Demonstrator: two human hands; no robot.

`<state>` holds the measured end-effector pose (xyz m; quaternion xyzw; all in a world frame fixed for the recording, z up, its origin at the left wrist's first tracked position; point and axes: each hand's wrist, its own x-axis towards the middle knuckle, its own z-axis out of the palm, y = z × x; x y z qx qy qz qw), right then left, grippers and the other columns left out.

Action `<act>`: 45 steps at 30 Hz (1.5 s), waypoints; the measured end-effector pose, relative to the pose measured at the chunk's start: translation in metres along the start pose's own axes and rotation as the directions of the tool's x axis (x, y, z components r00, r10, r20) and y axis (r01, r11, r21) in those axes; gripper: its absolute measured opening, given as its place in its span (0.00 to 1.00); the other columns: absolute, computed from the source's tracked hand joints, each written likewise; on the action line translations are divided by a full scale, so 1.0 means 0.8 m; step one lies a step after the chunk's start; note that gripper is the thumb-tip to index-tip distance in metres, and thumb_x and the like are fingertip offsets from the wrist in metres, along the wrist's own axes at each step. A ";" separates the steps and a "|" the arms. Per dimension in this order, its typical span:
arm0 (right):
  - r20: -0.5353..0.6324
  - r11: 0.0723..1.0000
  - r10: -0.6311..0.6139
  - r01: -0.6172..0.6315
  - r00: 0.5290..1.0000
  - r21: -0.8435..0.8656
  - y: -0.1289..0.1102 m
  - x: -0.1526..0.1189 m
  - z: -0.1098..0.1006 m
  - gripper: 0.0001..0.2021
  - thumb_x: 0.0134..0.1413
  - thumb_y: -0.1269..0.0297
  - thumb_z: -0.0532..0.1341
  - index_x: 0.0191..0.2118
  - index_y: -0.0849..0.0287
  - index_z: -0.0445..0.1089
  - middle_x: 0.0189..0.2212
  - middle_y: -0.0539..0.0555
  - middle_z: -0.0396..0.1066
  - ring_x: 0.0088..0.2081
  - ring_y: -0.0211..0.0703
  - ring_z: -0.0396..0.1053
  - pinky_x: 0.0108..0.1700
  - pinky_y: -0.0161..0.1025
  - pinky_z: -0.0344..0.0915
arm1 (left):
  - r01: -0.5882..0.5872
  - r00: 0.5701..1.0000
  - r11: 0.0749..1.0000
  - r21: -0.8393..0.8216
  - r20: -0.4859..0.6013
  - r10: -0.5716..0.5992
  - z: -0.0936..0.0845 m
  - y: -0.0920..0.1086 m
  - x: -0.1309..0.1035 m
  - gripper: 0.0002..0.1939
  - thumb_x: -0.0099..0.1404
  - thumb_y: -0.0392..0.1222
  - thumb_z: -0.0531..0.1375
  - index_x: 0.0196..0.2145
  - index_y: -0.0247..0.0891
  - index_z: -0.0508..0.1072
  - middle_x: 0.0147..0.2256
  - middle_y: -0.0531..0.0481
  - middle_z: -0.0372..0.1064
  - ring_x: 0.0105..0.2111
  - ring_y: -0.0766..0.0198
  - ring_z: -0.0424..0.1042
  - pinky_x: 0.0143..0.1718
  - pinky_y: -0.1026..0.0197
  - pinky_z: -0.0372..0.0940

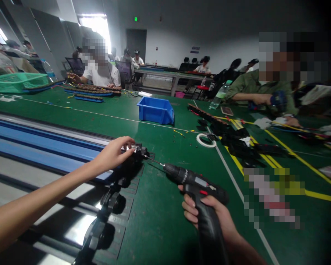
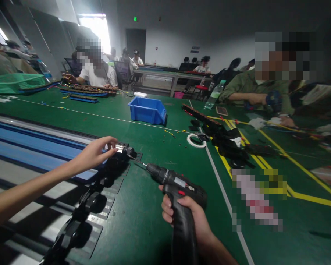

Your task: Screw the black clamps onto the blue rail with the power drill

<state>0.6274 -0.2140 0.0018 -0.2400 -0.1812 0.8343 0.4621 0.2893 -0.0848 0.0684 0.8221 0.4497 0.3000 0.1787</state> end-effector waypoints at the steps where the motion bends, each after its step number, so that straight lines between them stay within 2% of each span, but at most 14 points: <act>1: -0.005 1.000 0.004 -0.004 1.000 -0.004 -0.003 0.004 0.000 0.21 0.51 0.63 0.59 0.51 0.66 0.70 0.29 0.53 0.60 0.28 0.37 0.57 0.31 0.35 0.59 | -0.045 0.999 0.998 0.054 0.017 0.044 0.004 -0.008 0.006 0.16 0.68 0.48 0.57 0.48 0.37 0.71 0.40 0.45 0.70 0.40 0.56 0.69 0.41 0.58 0.61; 3: -0.002 0.999 0.024 -0.024 1.000 -0.030 -0.009 0.011 -0.001 0.22 0.53 0.63 0.58 0.52 0.67 0.69 0.30 0.54 0.61 0.29 0.38 0.57 0.34 0.38 0.60 | -0.082 0.995 0.992 0.097 0.058 0.076 0.015 -0.020 0.014 0.17 0.68 0.49 0.57 0.48 0.36 0.70 0.40 0.43 0.70 0.41 0.55 0.68 0.45 0.56 0.60; 6: 0.001 0.998 0.051 -0.051 0.999 -0.038 -0.015 0.014 -0.006 0.22 0.54 0.63 0.57 0.53 0.68 0.69 0.31 0.55 0.62 0.30 0.39 0.58 0.35 0.39 0.59 | -0.051 0.992 0.998 0.040 0.117 0.046 0.028 -0.031 0.018 0.19 0.69 0.50 0.55 0.52 0.36 0.68 0.40 0.43 0.70 0.40 0.55 0.69 0.44 0.57 0.60; 10: 0.001 0.998 0.067 -0.067 0.998 -0.021 -0.018 0.013 -0.012 0.20 0.53 0.63 0.58 0.51 0.67 0.70 0.30 0.55 0.62 0.30 0.40 0.59 0.36 0.40 0.59 | 0.006 0.982 0.997 -0.078 0.191 0.009 0.032 -0.036 0.018 0.22 0.70 0.50 0.55 0.57 0.39 0.65 0.41 0.45 0.71 0.41 0.56 0.71 0.44 0.58 0.61; 13: 0.012 0.998 0.065 -0.065 0.998 -0.016 -0.018 0.017 -0.012 0.21 0.52 0.64 0.59 0.51 0.67 0.71 0.30 0.55 0.63 0.29 0.40 0.59 0.35 0.39 0.58 | 0.036 0.977 0.994 -0.105 0.213 -0.013 0.031 -0.037 0.020 0.23 0.69 0.51 0.57 0.58 0.39 0.65 0.40 0.46 0.72 0.39 0.58 0.72 0.44 0.59 0.62; 21: 0.016 0.997 0.078 -0.078 0.997 0.007 -0.016 0.028 -0.011 0.21 0.51 0.65 0.60 0.51 0.67 0.72 0.31 0.56 0.64 0.30 0.40 0.60 0.35 0.40 0.58 | 0.069 0.980 0.987 -0.145 0.193 -0.040 0.035 -0.040 0.020 0.21 0.68 0.52 0.58 0.54 0.39 0.69 0.44 0.45 0.73 0.42 0.56 0.72 0.36 0.62 0.63; 26: 0.018 0.998 0.066 -0.066 0.998 0.013 -0.014 0.029 -0.012 0.20 0.51 0.65 0.60 0.50 0.65 0.73 0.31 0.56 0.64 0.30 0.41 0.59 0.34 0.40 0.58 | 0.046 0.983 0.990 -0.136 0.184 -0.021 0.037 -0.044 0.020 0.19 0.68 0.51 0.59 0.54 0.42 0.69 0.45 0.48 0.72 0.45 0.57 0.72 0.37 0.62 0.64; 32: 0.025 0.998 0.064 -0.064 0.998 0.005 -0.015 0.030 -0.007 0.21 0.51 0.66 0.60 0.51 0.68 0.72 0.31 0.56 0.65 0.29 0.40 0.60 0.35 0.39 0.59 | 0.013 0.984 0.989 -0.146 0.179 0.014 0.038 -0.043 0.021 0.18 0.69 0.50 0.59 0.53 0.41 0.70 0.46 0.48 0.72 0.47 0.58 0.71 0.45 0.59 0.65; 37: -0.003 0.996 0.092 -0.092 0.996 -0.001 -0.016 0.031 -0.007 0.22 0.51 0.66 0.60 0.52 0.68 0.72 0.32 0.56 0.65 0.30 0.40 0.61 0.37 0.39 0.59 | 0.022 0.983 0.990 -0.142 0.185 0.005 0.038 -0.042 0.020 0.18 0.69 0.51 0.58 0.53 0.42 0.70 0.47 0.49 0.72 0.47 0.58 0.71 0.43 0.60 0.65; 45: 0.019 0.996 0.077 -0.076 0.997 -0.040 -0.016 0.034 -0.009 0.20 0.55 0.66 0.58 0.51 0.68 0.71 0.31 0.55 0.63 0.29 0.39 0.60 0.36 0.39 0.59 | 0.037 0.981 0.991 -0.130 0.195 -0.011 0.038 -0.040 0.019 0.18 0.69 0.50 0.58 0.53 0.42 0.69 0.48 0.48 0.72 0.47 0.57 0.71 0.42 0.60 0.66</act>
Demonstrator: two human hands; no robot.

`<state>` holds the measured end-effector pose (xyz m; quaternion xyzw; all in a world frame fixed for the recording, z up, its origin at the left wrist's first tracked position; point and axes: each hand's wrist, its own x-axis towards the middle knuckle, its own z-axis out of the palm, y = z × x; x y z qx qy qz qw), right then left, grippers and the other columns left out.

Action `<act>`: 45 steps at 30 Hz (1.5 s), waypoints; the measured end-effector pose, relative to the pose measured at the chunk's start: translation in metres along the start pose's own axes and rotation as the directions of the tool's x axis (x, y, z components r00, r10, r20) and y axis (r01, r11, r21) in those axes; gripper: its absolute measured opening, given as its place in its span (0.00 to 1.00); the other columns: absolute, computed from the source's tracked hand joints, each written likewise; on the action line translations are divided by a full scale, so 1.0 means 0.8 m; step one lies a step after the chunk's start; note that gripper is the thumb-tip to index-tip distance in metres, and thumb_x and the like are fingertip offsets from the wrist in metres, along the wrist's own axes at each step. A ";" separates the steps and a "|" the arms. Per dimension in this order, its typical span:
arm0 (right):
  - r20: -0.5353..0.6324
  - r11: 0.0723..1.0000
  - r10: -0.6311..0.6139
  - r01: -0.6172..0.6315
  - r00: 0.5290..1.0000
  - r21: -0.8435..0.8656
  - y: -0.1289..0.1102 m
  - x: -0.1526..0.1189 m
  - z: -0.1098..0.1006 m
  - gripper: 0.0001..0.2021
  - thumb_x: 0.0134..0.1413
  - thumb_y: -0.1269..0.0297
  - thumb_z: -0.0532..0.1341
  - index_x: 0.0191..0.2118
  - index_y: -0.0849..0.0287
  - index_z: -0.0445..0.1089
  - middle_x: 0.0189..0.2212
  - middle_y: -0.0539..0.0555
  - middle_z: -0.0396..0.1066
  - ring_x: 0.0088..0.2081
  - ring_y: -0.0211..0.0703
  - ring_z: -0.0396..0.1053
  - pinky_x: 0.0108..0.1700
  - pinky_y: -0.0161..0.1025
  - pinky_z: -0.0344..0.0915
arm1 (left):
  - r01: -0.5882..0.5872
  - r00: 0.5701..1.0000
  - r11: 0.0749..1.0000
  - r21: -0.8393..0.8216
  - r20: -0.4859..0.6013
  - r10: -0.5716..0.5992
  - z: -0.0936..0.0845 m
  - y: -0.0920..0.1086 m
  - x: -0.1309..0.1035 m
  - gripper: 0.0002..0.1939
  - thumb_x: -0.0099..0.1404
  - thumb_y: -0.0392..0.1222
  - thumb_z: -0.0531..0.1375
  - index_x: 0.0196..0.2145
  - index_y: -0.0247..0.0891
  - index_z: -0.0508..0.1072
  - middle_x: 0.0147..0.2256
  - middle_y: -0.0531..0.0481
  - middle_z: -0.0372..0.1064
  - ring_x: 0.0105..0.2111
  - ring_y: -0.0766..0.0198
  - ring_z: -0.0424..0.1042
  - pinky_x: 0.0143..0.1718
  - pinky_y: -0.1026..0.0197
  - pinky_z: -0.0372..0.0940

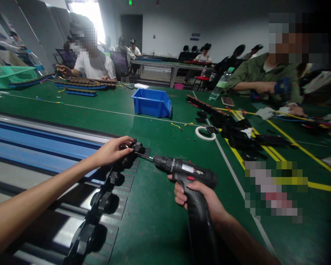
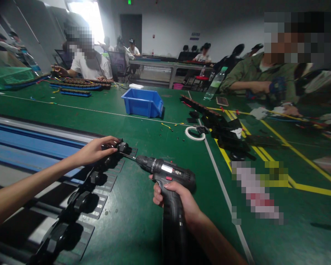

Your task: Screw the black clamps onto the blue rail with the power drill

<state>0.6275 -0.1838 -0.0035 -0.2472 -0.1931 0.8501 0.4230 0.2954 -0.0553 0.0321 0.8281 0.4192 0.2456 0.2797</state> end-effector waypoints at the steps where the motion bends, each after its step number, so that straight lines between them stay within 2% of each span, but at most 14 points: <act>1: -0.001 1.000 -0.002 0.002 1.000 -0.004 0.000 0.000 0.000 0.19 0.55 0.66 0.58 0.51 0.68 0.71 0.30 0.54 0.63 0.29 0.38 0.60 0.36 0.39 0.59 | -0.001 1.000 1.000 0.002 0.001 0.001 0.000 0.000 0.000 0.19 0.69 0.50 0.58 0.53 0.42 0.69 0.48 0.48 0.71 0.47 0.57 0.71 0.43 0.59 0.66; 10: -0.014 0.999 0.001 -0.001 1.000 -0.044 -0.001 -0.001 0.000 0.18 0.55 0.65 0.58 0.50 0.67 0.71 0.29 0.53 0.62 0.27 0.37 0.59 0.32 0.37 0.58 | -0.026 1.000 1.000 0.013 0.001 0.026 0.000 -0.004 0.001 0.18 0.69 0.50 0.58 0.54 0.43 0.69 0.48 0.49 0.71 0.48 0.57 0.71 0.48 0.57 0.65; 28: -0.027 0.997 0.016 -0.018 1.000 -0.071 -0.011 0.006 -0.001 0.17 0.53 0.67 0.60 0.49 0.66 0.71 0.28 0.53 0.63 0.26 0.37 0.58 0.31 0.38 0.57 | 0.026 1.000 0.999 0.022 0.016 -0.027 0.000 -0.004 0.003 0.20 0.67 0.51 0.59 0.53 0.41 0.67 0.46 0.45 0.73 0.45 0.55 0.73 0.46 0.55 0.67; 34: 0.010 0.998 0.024 -0.024 1.000 -0.062 -0.013 0.012 -0.007 0.17 0.54 0.68 0.59 0.49 0.66 0.71 0.27 0.53 0.62 0.26 0.37 0.58 0.30 0.38 0.56 | 0.014 1.000 1.000 0.021 -0.011 -0.013 -0.003 -0.001 0.002 0.17 0.67 0.52 0.58 0.48 0.39 0.68 0.44 0.45 0.73 0.43 0.55 0.72 0.44 0.56 0.66; 37: 0.027 0.997 0.016 -0.014 1.000 -0.078 -0.012 0.013 -0.008 0.17 0.54 0.67 0.59 0.50 0.66 0.71 0.27 0.53 0.62 0.26 0.37 0.58 0.30 0.38 0.56 | 0.055 0.998 0.986 0.156 -0.018 -0.053 -0.006 0.001 0.001 0.17 0.70 0.55 0.54 0.42 0.38 0.71 0.37 0.46 0.73 0.36 0.57 0.72 0.38 0.58 0.64; 41: 0.023 0.997 0.021 -0.019 1.000 -0.079 -0.012 0.013 -0.005 0.17 0.53 0.66 0.60 0.49 0.66 0.71 0.27 0.52 0.62 0.25 0.37 0.58 0.30 0.38 0.56 | 0.071 0.997 0.877 0.476 -0.006 -0.078 -0.008 -0.006 -0.001 0.25 0.74 0.55 0.45 0.28 0.38 0.69 0.28 0.45 0.68 0.32 0.55 0.70 0.35 0.57 0.60; 45: 0.005 0.997 0.024 -0.024 1.000 -0.076 -0.013 0.013 -0.001 0.16 0.52 0.67 0.60 0.48 0.66 0.71 0.27 0.53 0.62 0.25 0.37 0.58 0.30 0.39 0.56 | 0.048 0.997 0.834 0.550 0.027 -0.075 -0.004 -0.016 0.000 0.26 0.75 0.52 0.41 0.30 0.38 0.70 0.31 0.44 0.69 0.33 0.56 0.69 0.36 0.57 0.59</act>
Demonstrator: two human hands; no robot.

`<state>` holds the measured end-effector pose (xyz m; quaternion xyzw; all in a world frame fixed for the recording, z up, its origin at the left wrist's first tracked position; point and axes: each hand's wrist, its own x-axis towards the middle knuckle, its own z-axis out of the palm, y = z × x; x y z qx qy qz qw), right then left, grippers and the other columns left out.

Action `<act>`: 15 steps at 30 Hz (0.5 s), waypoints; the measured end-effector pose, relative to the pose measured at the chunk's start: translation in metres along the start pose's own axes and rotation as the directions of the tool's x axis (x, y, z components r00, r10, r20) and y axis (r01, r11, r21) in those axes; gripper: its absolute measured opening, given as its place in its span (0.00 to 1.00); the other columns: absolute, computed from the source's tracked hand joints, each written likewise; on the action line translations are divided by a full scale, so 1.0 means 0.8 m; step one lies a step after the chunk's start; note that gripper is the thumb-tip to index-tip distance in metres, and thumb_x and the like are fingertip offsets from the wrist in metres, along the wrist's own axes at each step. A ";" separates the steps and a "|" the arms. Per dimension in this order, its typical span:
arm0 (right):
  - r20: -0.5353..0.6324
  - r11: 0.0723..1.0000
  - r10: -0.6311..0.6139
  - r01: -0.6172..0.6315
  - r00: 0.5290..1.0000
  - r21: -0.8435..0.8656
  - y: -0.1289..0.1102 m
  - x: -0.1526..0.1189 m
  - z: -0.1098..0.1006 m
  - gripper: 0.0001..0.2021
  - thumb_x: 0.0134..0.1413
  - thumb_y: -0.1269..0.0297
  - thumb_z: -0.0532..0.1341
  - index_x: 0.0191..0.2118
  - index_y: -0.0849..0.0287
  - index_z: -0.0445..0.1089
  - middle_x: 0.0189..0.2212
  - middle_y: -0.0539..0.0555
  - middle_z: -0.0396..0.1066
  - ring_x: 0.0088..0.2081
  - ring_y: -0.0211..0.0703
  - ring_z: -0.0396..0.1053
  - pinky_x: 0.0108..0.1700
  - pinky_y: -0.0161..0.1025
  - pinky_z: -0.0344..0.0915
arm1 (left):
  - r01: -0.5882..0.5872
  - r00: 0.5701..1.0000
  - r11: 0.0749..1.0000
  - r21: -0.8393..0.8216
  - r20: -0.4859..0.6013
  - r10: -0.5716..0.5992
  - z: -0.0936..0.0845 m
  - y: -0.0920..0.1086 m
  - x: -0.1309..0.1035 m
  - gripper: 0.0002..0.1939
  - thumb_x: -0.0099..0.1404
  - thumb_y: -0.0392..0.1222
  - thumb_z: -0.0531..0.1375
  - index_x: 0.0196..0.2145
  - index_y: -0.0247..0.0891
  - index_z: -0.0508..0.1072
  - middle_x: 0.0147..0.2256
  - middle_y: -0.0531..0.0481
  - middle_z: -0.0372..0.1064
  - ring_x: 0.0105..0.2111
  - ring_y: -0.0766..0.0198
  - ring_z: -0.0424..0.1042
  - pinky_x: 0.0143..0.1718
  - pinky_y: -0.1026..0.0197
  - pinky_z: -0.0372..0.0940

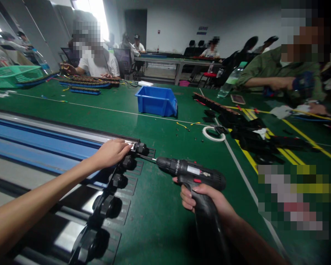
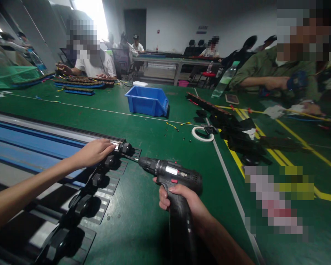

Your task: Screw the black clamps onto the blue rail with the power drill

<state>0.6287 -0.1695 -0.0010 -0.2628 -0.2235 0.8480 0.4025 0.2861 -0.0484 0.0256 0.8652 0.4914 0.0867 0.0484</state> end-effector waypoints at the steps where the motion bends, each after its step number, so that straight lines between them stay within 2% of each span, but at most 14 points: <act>1: -0.003 1.000 0.001 -0.001 1.000 -0.001 0.000 0.000 0.001 0.16 0.52 0.67 0.60 0.47 0.66 0.72 0.26 0.53 0.62 0.25 0.37 0.58 0.30 0.39 0.55 | -0.002 1.000 1.000 0.006 0.003 0.002 0.002 0.000 0.001 0.26 0.75 0.52 0.40 0.31 0.38 0.70 0.32 0.44 0.69 0.34 0.56 0.69 0.36 0.57 0.59; 9: -0.033 1.000 0.018 -0.018 0.999 -0.005 -0.001 0.000 0.005 0.16 0.53 0.67 0.61 0.48 0.65 0.71 0.27 0.52 0.62 0.25 0.36 0.58 0.30 0.38 0.55 | 0.008 1.000 1.000 -0.002 0.006 -0.008 0.003 0.000 0.003 0.26 0.75 0.53 0.40 0.32 0.39 0.70 0.34 0.44 0.70 0.36 0.54 0.70 0.37 0.56 0.59; 15: -0.002 1.000 0.004 -0.004 1.000 -0.028 0.001 0.003 0.001 0.16 0.53 0.66 0.61 0.48 0.65 0.71 0.27 0.53 0.63 0.25 0.37 0.59 0.29 0.38 0.56 | 0.005 1.000 1.000 -0.021 0.011 -0.005 0.004 0.001 0.004 0.26 0.75 0.52 0.41 0.32 0.39 0.71 0.33 0.44 0.71 0.36 0.54 0.70 0.38 0.56 0.60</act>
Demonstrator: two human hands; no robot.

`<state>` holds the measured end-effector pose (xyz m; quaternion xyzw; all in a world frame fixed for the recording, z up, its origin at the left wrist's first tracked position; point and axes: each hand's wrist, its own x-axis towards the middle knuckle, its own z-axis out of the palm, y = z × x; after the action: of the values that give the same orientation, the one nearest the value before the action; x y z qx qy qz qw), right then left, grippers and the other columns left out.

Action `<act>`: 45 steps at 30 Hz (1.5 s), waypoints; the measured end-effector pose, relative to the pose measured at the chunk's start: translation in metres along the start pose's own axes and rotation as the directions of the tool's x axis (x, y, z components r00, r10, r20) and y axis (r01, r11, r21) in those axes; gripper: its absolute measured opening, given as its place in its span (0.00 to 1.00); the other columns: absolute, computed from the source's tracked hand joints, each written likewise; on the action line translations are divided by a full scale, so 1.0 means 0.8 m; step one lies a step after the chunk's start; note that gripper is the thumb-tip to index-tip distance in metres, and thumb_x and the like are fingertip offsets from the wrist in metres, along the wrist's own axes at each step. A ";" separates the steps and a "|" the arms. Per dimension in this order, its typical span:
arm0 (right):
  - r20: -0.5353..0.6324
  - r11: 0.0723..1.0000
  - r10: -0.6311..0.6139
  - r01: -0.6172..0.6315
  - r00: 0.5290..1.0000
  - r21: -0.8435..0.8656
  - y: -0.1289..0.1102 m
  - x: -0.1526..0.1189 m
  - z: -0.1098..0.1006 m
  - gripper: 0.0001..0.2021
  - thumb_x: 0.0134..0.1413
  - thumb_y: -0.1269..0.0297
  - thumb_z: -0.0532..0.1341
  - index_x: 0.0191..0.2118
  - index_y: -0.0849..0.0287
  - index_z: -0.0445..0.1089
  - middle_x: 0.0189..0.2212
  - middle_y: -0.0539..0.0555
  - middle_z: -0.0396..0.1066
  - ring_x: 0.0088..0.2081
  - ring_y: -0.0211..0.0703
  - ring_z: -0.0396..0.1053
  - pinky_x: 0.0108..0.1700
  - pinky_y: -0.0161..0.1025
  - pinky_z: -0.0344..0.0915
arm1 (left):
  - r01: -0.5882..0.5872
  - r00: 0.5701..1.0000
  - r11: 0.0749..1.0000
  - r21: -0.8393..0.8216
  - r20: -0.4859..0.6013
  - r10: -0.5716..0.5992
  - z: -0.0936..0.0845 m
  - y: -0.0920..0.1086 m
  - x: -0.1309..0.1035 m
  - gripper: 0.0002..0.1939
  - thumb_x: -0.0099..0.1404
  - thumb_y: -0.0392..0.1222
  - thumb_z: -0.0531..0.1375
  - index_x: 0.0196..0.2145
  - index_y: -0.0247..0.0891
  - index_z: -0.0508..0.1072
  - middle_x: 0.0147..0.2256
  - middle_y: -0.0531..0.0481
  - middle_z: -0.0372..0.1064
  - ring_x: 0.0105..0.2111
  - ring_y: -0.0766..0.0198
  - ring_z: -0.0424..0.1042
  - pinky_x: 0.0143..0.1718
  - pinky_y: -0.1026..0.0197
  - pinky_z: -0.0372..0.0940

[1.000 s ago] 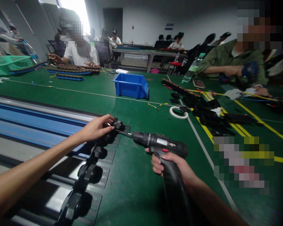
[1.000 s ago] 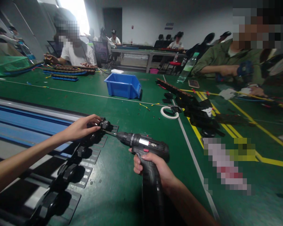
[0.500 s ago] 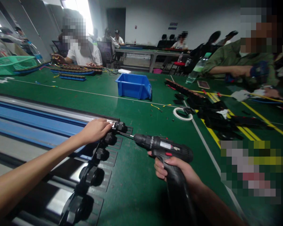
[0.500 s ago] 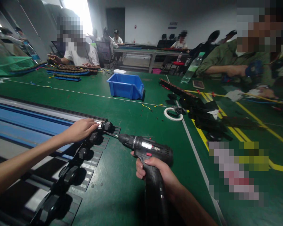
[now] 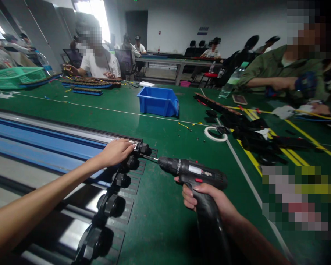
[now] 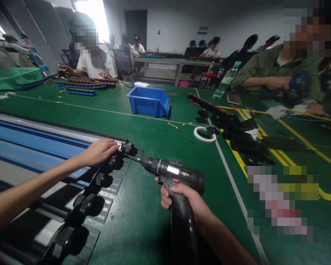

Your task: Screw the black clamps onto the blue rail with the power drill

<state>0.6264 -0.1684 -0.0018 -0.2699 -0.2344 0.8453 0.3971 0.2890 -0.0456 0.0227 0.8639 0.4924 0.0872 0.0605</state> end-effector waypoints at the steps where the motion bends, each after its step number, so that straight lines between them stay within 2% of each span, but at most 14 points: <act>1: 0.001 1.000 -0.004 0.004 1.000 -0.005 0.000 0.000 0.000 0.16 0.54 0.66 0.61 0.48 0.65 0.71 0.27 0.53 0.62 0.26 0.37 0.59 0.29 0.38 0.56 | 0.000 1.000 1.000 0.003 0.001 0.000 0.000 0.000 0.000 0.26 0.75 0.52 0.41 0.32 0.38 0.71 0.33 0.44 0.71 0.36 0.54 0.71 0.38 0.56 0.60; 8: -0.025 1.000 0.004 -0.004 1.000 -0.013 0.002 -0.003 0.001 0.17 0.55 0.67 0.60 0.49 0.66 0.71 0.28 0.53 0.63 0.26 0.37 0.60 0.30 0.37 0.57 | 0.004 1.000 1.000 0.002 -0.001 -0.004 -0.001 0.001 0.002 0.26 0.75 0.53 0.40 0.34 0.39 0.72 0.35 0.44 0.72 0.38 0.54 0.71 0.39 0.56 0.61; 14: -0.104 0.998 0.065 -0.064 0.992 0.012 0.001 -0.009 0.000 0.22 0.52 0.65 0.62 0.53 0.67 0.70 0.34 0.57 0.67 0.32 0.40 0.65 0.37 0.39 0.63 | -0.015 1.000 1.000 -0.006 -0.019 0.015 0.000 0.002 -0.001 0.26 0.75 0.53 0.40 0.36 0.39 0.73 0.36 0.44 0.72 0.39 0.54 0.71 0.40 0.55 0.62; 18: -0.100 0.998 0.061 -0.060 0.993 0.010 0.003 -0.011 0.000 0.22 0.53 0.66 0.61 0.54 0.67 0.70 0.36 0.58 0.68 0.33 0.41 0.66 0.40 0.40 0.64 | -0.023 0.998 0.999 -0.039 -0.051 0.021 -0.001 0.004 -0.003 0.26 0.75 0.52 0.40 0.34 0.39 0.73 0.35 0.44 0.71 0.38 0.53 0.71 0.40 0.55 0.61; 22: -0.076 0.998 0.052 -0.049 0.996 0.034 0.005 -0.012 -0.005 0.23 0.54 0.65 0.59 0.55 0.68 0.69 0.36 0.59 0.68 0.34 0.42 0.66 0.41 0.41 0.64 | 0.000 0.998 0.988 -0.156 -0.061 -0.009 -0.004 0.006 -0.006 0.24 0.75 0.52 0.43 0.29 0.39 0.70 0.31 0.46 0.70 0.33 0.56 0.70 0.34 0.58 0.58; 25: -0.064 0.998 0.033 -0.030 0.997 0.055 0.005 -0.015 -0.008 0.22 0.54 0.65 0.58 0.54 0.68 0.69 0.36 0.58 0.68 0.33 0.42 0.65 0.40 0.40 0.63 | 0.025 0.988 0.967 -0.252 -0.140 -0.061 -0.008 0.008 -0.008 0.19 0.73 0.49 0.47 0.32 0.38 0.70 0.31 0.47 0.69 0.32 0.57 0.69 0.33 0.59 0.58; 29: -0.049 0.995 0.013 -0.009 0.999 0.098 0.003 -0.020 -0.009 0.23 0.51 0.65 0.58 0.53 0.69 0.70 0.33 0.58 0.66 0.32 0.42 0.63 0.38 0.40 0.64 | -0.046 0.959 0.959 -0.278 -0.280 -0.035 -0.012 0.012 -0.011 0.12 0.72 0.45 0.51 0.40 0.37 0.72 0.38 0.45 0.70 0.39 0.56 0.69 0.40 0.57 0.61; 31: -0.052 0.992 -0.011 0.017 0.999 0.121 0.002 -0.020 -0.009 0.24 0.51 0.65 0.58 0.54 0.69 0.70 0.33 0.57 0.66 0.31 0.41 0.62 0.37 0.40 0.64 | -0.078 0.963 0.954 -0.290 -0.270 -0.004 -0.013 0.013 -0.012 0.12 0.72 0.45 0.52 0.43 0.37 0.72 0.40 0.45 0.70 0.40 0.56 0.69 0.42 0.57 0.61; 35: -0.122 0.982 -0.082 0.101 0.989 0.161 -0.001 -0.020 -0.012 0.24 0.53 0.67 0.58 0.56 0.68 0.68 0.35 0.57 0.66 0.33 0.41 0.64 0.39 0.39 0.67 | -0.115 0.986 0.927 -0.357 -0.157 0.062 -0.013 0.013 -0.013 0.14 0.73 0.46 0.50 0.48 0.39 0.71 0.44 0.46 0.72 0.43 0.56 0.71 0.44 0.57 0.63; 38: -0.186 0.971 -0.108 0.143 0.977 0.190 -0.003 -0.018 -0.014 0.24 0.54 0.70 0.58 0.58 0.67 0.66 0.38 0.57 0.67 0.35 0.41 0.65 0.41 0.39 0.69 | -0.130 0.986 0.913 -0.387 -0.146 0.079 -0.012 0.012 -0.013 0.15 0.73 0.47 0.51 0.51 0.41 0.70 0.47 0.46 0.72 0.47 0.55 0.71 0.48 0.57 0.63; 41: -0.172 0.964 -0.115 0.151 0.978 0.217 -0.005 -0.016 -0.015 0.24 0.56 0.70 0.58 0.59 0.66 0.64 0.38 0.57 0.67 0.35 0.40 0.66 0.40 0.39 0.70 | -0.128 0.984 0.913 -0.388 -0.162 0.069 -0.009 0.011 -0.012 0.17 0.73 0.48 0.51 0.55 0.42 0.68 0.50 0.47 0.71 0.49 0.56 0.70 0.49 0.58 0.63; 45: -0.135 0.974 -0.092 0.117 0.987 0.196 -0.005 -0.016 -0.014 0.24 0.57 0.72 0.58 0.60 0.70 0.62 0.39 0.58 0.68 0.35 0.40 0.68 0.40 0.38 0.71 | -0.107 0.989 0.940 -0.323 -0.127 0.068 -0.003 0.008 -0.012 0.19 0.73 0.50 0.51 0.56 0.43 0.69 0.48 0.47 0.72 0.46 0.55 0.72 0.48 0.57 0.63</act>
<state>0.6425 -0.1740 -0.0043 -0.2679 -0.1353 0.8241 0.4805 0.2887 -0.0573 0.0252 0.8563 0.4346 0.2201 0.1717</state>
